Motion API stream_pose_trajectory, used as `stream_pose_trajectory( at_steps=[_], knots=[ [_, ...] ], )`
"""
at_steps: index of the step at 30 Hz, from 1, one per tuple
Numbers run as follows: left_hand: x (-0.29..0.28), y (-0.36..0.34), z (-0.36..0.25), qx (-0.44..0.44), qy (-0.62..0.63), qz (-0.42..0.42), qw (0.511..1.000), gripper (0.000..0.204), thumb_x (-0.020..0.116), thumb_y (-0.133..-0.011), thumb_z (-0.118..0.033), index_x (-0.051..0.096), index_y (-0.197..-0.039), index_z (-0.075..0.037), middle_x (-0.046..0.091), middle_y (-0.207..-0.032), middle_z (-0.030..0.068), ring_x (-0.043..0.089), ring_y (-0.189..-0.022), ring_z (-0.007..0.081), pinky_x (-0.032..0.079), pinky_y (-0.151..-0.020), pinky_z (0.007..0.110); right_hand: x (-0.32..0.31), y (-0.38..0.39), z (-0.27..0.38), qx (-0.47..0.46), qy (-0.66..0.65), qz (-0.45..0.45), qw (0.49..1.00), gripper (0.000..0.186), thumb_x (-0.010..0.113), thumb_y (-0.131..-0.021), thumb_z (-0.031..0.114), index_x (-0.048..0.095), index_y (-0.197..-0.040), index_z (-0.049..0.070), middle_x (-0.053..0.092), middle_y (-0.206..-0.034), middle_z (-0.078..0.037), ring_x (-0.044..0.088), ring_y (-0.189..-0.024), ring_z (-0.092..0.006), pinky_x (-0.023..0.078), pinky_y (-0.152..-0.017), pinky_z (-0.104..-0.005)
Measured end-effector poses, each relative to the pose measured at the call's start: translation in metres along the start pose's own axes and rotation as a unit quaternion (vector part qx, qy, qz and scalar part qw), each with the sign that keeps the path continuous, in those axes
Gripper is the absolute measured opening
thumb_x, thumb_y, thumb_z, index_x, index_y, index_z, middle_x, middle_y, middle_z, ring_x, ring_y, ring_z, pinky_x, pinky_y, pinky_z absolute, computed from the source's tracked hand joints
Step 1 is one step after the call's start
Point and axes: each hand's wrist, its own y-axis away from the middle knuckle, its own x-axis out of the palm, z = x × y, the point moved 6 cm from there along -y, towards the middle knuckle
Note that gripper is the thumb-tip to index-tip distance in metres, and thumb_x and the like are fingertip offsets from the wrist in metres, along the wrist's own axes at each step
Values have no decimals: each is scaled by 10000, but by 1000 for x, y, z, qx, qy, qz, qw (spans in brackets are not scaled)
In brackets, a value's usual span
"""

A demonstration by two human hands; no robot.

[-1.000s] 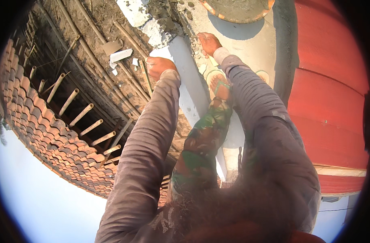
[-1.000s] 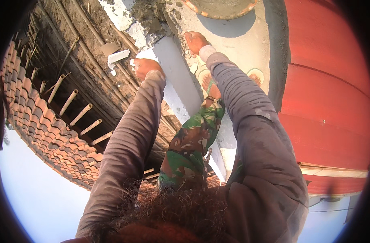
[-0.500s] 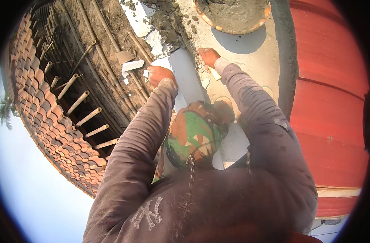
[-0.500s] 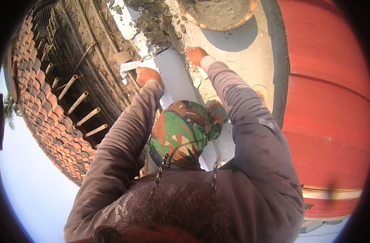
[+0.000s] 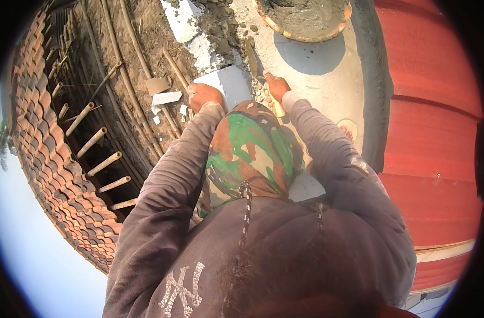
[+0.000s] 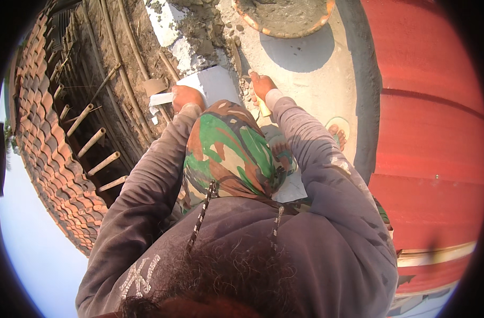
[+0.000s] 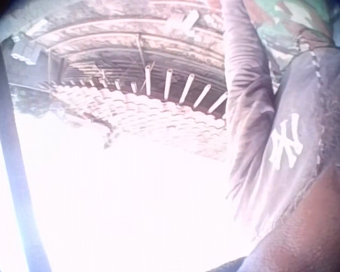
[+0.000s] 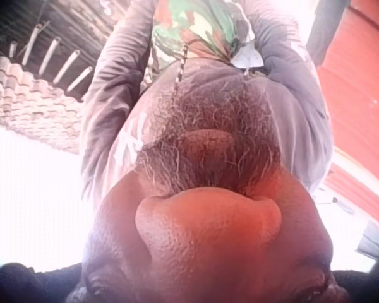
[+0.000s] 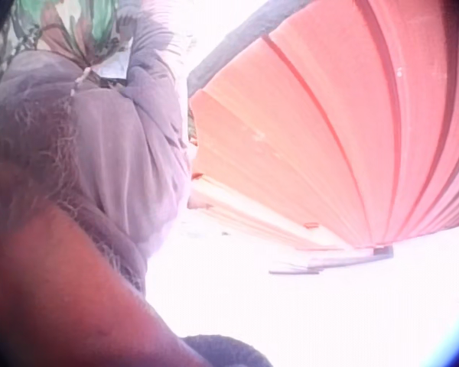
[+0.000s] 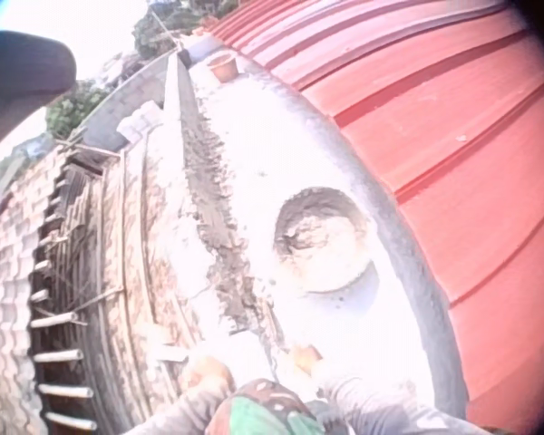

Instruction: The person applies cement along the edge of a roof using a trowel and smooths it over a white trim piece.

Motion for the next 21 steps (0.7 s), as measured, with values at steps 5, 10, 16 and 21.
stream_pose_trajectory(
  at_steps=[5,10,16,21],
  knots=[
    [2,3,1,70,-46,10,996,687,350,-1043,-503,765,-1002,43,731,-1057,306,704,-1041,467,541,-939,530,6,44,27,-194,201,-72,957,476,589,-1001,339,568,-1255,-63,680,-813,-134,642,-564,-218,527,-488,-362],
    [-17,21,-12,-12,-33,64,997,679,320,-1047,-496,747,-1089,30,726,-1104,295,691,-1079,466,517,-979,538,39,93,89,-389,43,-11,920,519,612,-999,379,559,-1291,-47,705,-877,-210,714,-690,-283,567,-609,-404],
    [-32,31,-25,3,14,98,995,706,286,-1053,-490,735,-1112,52,712,-1131,314,672,-1093,496,496,-1005,546,15,-4,-18,-355,333,-190,853,513,565,-1015,472,563,-1187,-11,681,-949,-362,659,-934,-555,525,-810,-574],
    [-30,31,-21,2,8,119,993,708,306,-1057,-493,736,-1050,71,703,-1140,329,676,-1076,512,525,-971,531,25,48,46,-397,311,-203,839,486,560,-1022,482,562,-1119,6,698,-901,-336,675,-885,-546,520,-791,-585]
  ],
)
